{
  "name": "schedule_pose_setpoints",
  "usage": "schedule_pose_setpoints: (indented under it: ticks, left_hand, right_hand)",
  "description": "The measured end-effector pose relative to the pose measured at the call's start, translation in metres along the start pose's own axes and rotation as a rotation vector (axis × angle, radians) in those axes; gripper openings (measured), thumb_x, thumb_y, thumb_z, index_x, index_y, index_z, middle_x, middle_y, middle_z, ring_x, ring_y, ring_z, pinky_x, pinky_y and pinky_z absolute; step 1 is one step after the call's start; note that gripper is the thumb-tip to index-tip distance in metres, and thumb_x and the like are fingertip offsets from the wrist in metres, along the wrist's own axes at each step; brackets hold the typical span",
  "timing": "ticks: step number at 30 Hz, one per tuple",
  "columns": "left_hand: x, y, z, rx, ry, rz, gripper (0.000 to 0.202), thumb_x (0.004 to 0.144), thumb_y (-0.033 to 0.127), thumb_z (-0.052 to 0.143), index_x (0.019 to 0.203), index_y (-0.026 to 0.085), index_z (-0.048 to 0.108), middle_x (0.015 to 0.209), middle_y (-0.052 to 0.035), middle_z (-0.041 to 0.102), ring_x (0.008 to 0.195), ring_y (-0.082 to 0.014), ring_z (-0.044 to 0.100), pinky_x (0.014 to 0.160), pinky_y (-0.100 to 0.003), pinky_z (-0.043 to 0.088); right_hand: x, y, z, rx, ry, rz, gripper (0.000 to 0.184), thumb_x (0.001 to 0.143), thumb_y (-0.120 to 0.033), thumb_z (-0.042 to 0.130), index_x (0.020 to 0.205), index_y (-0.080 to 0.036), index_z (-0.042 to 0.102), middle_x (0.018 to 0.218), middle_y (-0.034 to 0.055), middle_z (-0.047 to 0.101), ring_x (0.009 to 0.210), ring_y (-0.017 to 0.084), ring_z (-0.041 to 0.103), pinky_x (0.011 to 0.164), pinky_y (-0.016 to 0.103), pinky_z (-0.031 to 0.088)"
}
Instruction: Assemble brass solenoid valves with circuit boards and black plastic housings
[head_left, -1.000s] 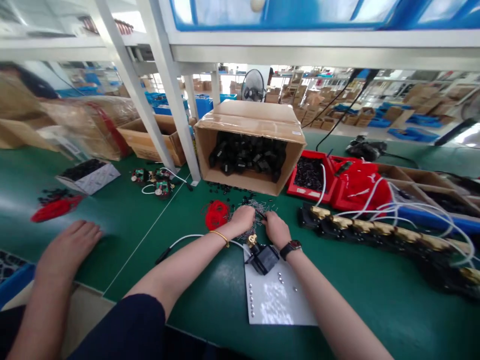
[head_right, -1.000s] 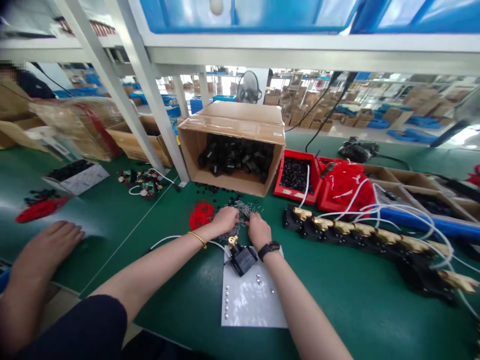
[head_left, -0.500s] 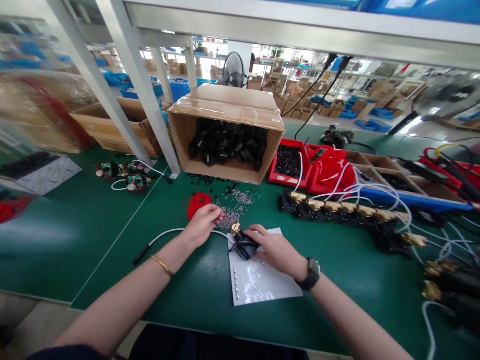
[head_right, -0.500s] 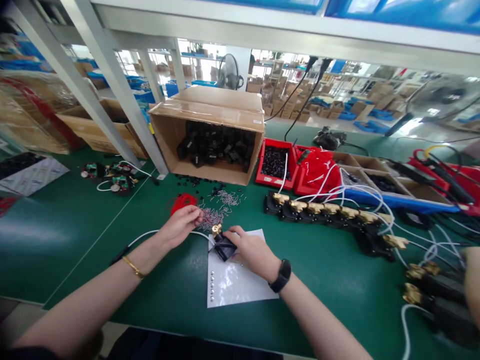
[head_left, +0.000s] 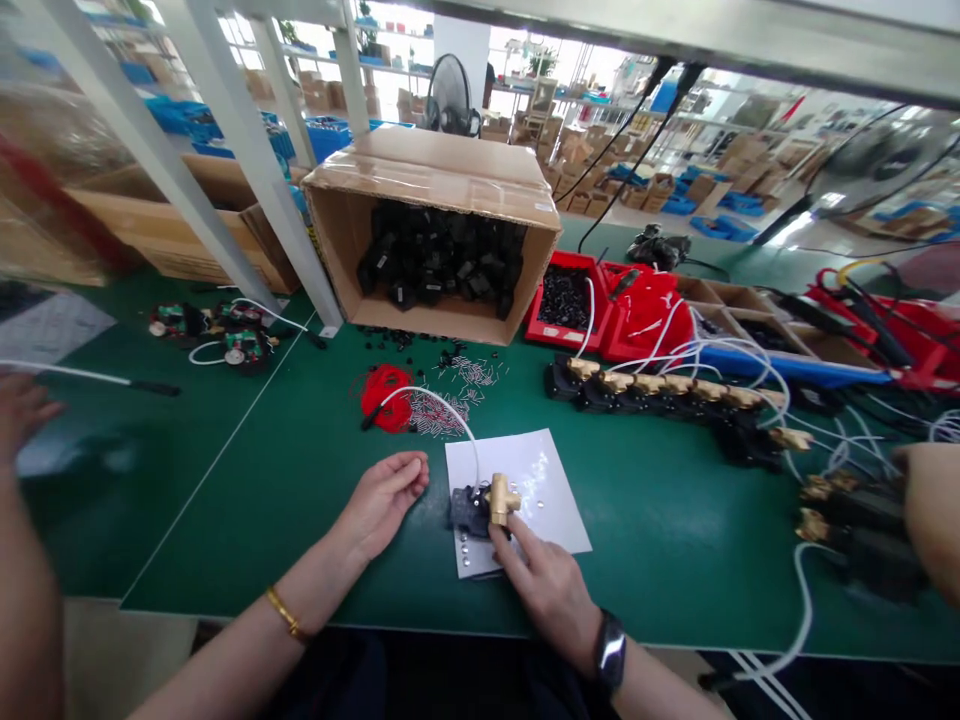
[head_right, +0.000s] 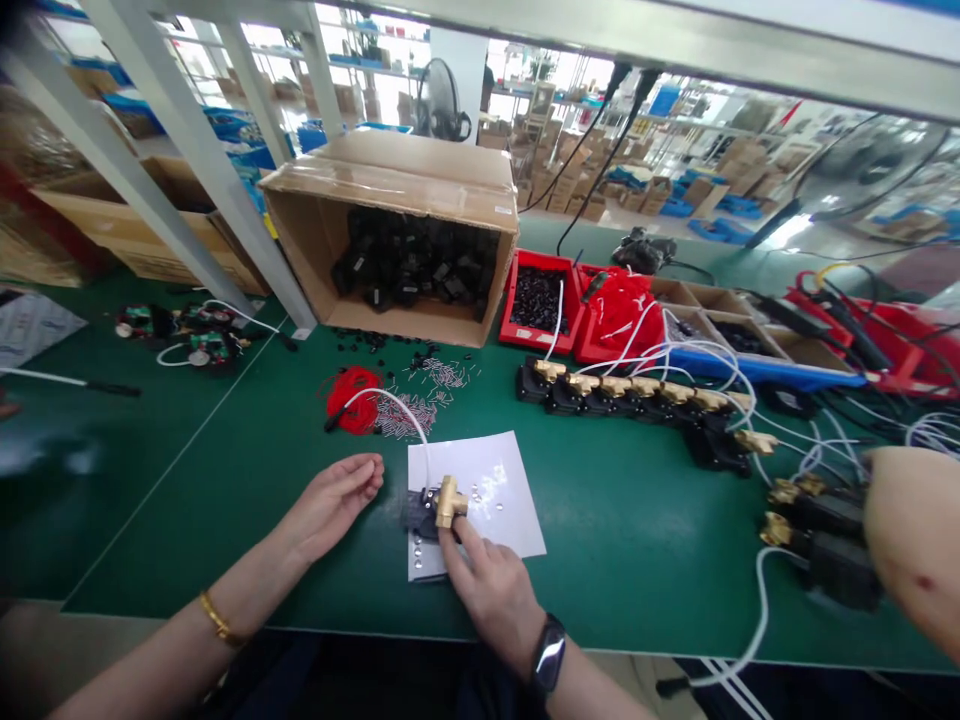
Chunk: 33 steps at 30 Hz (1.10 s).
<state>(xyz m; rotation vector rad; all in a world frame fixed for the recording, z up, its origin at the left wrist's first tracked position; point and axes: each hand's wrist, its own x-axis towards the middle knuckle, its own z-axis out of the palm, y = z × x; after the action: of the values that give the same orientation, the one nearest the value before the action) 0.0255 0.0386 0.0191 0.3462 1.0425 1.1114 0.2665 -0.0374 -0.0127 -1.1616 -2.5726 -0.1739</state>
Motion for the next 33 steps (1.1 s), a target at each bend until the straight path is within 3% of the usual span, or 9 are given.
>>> schedule_pose_setpoints:
  ticks: [4, 7, 8, 10, 13, 16, 25, 28, 33]
  left_hand:
    - [0.000, -0.002, 0.000, -0.024, -0.005, -0.031, 0.012, 0.067, 0.011, 0.071, 0.076, 0.009, 0.064, 0.076, -0.0071, 0.066, 0.068, -0.0107, 0.062, 0.066, -0.019, 0.049]
    - [0.000, -0.003, 0.001, 0.122, -0.038, 0.006, 0.016, 0.068, 0.021, 0.070, 0.079, 0.011, 0.062, 0.082, -0.0093, 0.067, 0.075, -0.0143, 0.063, 0.072, -0.024, 0.049]
    - [0.001, -0.005, 0.001, 0.224, -0.051, 0.044, 0.018, 0.070, 0.026, 0.068, 0.078, 0.012, 0.062, 0.080, -0.0083, 0.067, 0.073, -0.0143, 0.062, 0.069, -0.025, 0.048]
    - [0.004, -0.007, 0.002, 0.428, -0.063, 0.129, 0.022, 0.072, 0.034, 0.064, 0.076, 0.012, 0.062, 0.069, -0.0040, 0.062, 0.062, -0.0124, 0.056, 0.060, -0.024, 0.044]
    - [0.010, -0.009, 0.004, 0.613, -0.063, 0.211, 0.021, 0.069, 0.033, 0.066, 0.071, 0.013, 0.063, 0.059, 0.0011, 0.055, 0.054, -0.0100, 0.046, 0.053, -0.022, 0.034]
    - [0.016, -0.007, 0.010, 0.781, -0.081, 0.293, 0.014, 0.066, 0.028, 0.068, 0.065, 0.014, 0.066, 0.055, 0.0035, 0.048, 0.053, -0.0099, 0.039, 0.053, -0.023, 0.028]
    - [0.029, -0.011, 0.021, 1.060, -0.342, 0.358, 0.010, 0.071, 0.021, 0.063, 0.064, 0.017, 0.069, 0.066, -0.0002, 0.055, 0.062, -0.0134, 0.048, 0.060, -0.024, 0.033]
    - [0.032, -0.011, 0.019, 1.089, -0.413, 0.369, 0.011, 0.073, 0.021, 0.061, 0.067, 0.017, 0.070, 0.069, -0.0013, 0.057, 0.065, -0.0139, 0.050, 0.062, -0.024, 0.035]
    - [0.030, -0.009, 0.012, 1.177, -0.458, 0.476, 0.012, 0.078, 0.018, 0.058, 0.074, 0.017, 0.069, 0.070, -0.0011, 0.057, 0.064, -0.0129, 0.051, 0.061, -0.023, 0.037]
  right_hand:
    - [0.004, 0.012, -0.016, 0.260, 0.153, 0.085, 0.031, 0.092, -0.016, 0.041, 0.118, -0.018, 0.058, 0.112, 0.0133, 0.065, 0.082, 0.019, 0.067, 0.063, 0.027, 0.053]
    - [0.042, 0.044, -0.020, 0.397, 0.226, 0.452, 0.022, 0.091, -0.019, 0.044, 0.097, -0.019, 0.065, 0.091, 0.0082, 0.070, 0.081, 0.019, 0.067, 0.067, 0.028, 0.052]
    - [0.063, 0.056, -0.018, 0.404, 0.138, 0.577, 0.019, 0.090, -0.021, 0.047, 0.092, -0.019, 0.066, 0.084, 0.0061, 0.071, 0.075, 0.018, 0.067, 0.065, 0.027, 0.052]
    - [0.107, 0.078, -0.008, 0.403, -0.068, 0.620, 0.014, 0.088, -0.021, 0.052, 0.088, -0.019, 0.066, 0.085, 0.0033, 0.071, 0.076, 0.016, 0.066, 0.068, 0.024, 0.049]
    - [0.164, 0.098, 0.014, 0.363, -0.152, 0.631, 0.009, 0.084, -0.024, 0.060, 0.088, -0.019, 0.065, 0.086, 0.0031, 0.070, 0.079, 0.017, 0.065, 0.068, 0.024, 0.046]
    - [0.190, 0.104, 0.033, 0.302, -0.248, 0.627, 0.008, 0.082, -0.025, 0.063, 0.086, -0.019, 0.064, 0.087, 0.0044, 0.067, 0.080, 0.018, 0.063, 0.066, 0.025, 0.043]
    - [0.182, 0.100, 0.039, 0.204, -0.439, 0.511, 0.017, 0.092, -0.016, 0.040, 0.105, -0.015, 0.051, 0.110, 0.0144, 0.054, 0.092, 0.024, 0.061, 0.075, 0.032, 0.045]
    - [0.180, 0.096, 0.039, 0.212, -0.409, 0.514, 0.025, 0.092, -0.008, 0.029, 0.105, -0.013, 0.049, 0.110, 0.0175, 0.052, 0.089, 0.025, 0.061, 0.073, 0.035, 0.046]
    - [0.170, 0.102, 0.022, 0.323, -0.254, 0.547, 0.016, 0.087, -0.011, 0.040, 0.097, -0.015, 0.051, 0.100, 0.0124, 0.057, 0.082, 0.022, 0.060, 0.070, 0.031, 0.044]
